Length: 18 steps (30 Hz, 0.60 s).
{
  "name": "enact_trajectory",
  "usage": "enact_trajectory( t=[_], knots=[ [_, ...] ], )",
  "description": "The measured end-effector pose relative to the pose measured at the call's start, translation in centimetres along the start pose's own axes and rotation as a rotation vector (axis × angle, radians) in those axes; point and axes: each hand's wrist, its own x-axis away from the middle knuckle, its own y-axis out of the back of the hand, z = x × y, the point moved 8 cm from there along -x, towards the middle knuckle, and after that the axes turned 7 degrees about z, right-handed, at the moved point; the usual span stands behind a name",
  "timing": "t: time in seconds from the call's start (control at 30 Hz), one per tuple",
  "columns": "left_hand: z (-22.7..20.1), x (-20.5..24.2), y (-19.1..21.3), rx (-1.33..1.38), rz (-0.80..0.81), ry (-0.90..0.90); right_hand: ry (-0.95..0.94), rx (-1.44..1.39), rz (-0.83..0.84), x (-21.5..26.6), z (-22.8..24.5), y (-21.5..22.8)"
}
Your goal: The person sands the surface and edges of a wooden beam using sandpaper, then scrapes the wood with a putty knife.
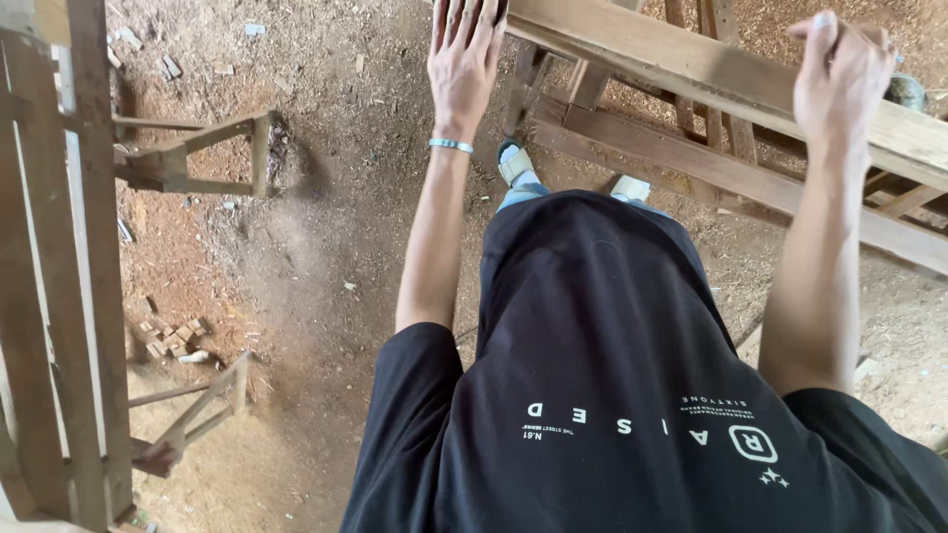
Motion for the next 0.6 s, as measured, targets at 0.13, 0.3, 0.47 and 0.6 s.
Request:
enact_trajectory(
  t=[0.13,0.3,0.47,0.6],
  knots=[
    [-6.0,0.6,0.3,0.139,-0.214,-0.112,0.07,-0.019,-0.109,-1.1,3.3,-1.2],
    [-6.9,2.0,0.1,0.104,-0.003,-0.443,-0.028,0.013,-0.026,-1.5,3.1,-2.7],
    [5.2,-0.5,1.9,-0.092,-0.097,-0.176,-0.15,0.076,0.032,-1.1,0.3,-4.5],
    [8.8,-0.8,2.7,0.055,-0.215,0.086,-0.109,0.096,-0.009,-0.6,-0.1,-4.4]
  ],
)
